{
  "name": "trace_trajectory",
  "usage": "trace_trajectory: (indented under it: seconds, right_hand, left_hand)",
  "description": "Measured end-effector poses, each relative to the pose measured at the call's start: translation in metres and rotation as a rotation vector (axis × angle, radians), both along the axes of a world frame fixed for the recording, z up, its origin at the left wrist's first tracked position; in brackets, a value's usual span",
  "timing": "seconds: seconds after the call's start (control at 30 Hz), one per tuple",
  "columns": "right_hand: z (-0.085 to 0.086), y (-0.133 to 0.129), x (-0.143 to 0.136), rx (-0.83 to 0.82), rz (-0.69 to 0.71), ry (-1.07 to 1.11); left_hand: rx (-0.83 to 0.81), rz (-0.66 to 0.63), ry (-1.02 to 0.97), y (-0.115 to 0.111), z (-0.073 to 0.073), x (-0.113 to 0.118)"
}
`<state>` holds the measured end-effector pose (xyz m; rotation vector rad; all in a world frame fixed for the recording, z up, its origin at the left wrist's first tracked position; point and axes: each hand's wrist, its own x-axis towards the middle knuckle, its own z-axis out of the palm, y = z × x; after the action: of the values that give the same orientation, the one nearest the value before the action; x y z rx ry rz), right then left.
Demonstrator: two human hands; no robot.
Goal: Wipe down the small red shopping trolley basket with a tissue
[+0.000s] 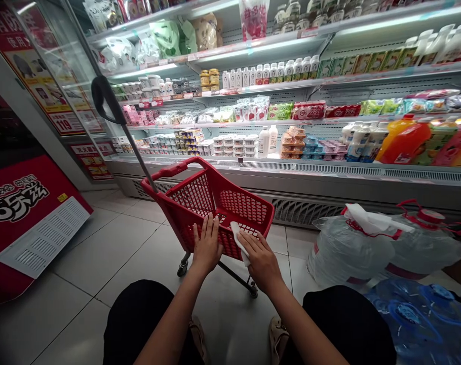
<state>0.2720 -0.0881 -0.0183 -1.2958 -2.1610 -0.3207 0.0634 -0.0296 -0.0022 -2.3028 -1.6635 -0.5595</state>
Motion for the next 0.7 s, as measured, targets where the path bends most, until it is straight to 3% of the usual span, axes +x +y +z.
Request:
trace_trajectory:
  seconds: [0.17, 0.47, 0.7]
  right_hand:
    - [-0.012, -0.022, 0.027, 0.012, -0.043, 0.000]
    - [0.002, 0.028, -0.010, -0.019, 0.028, 0.044]
    - [-0.016, 0.012, 0.026, -0.001, 0.018, 0.038]
  left_hand:
    - [-0.021, 0.014, -0.065, 0.002, 0.002, 0.005]
    - [-0.006, 0.020, -0.154, 0.000, -0.003, 0.022]
    - [0.043, -0.025, -0.130, 0.003, -0.007, 0.016]
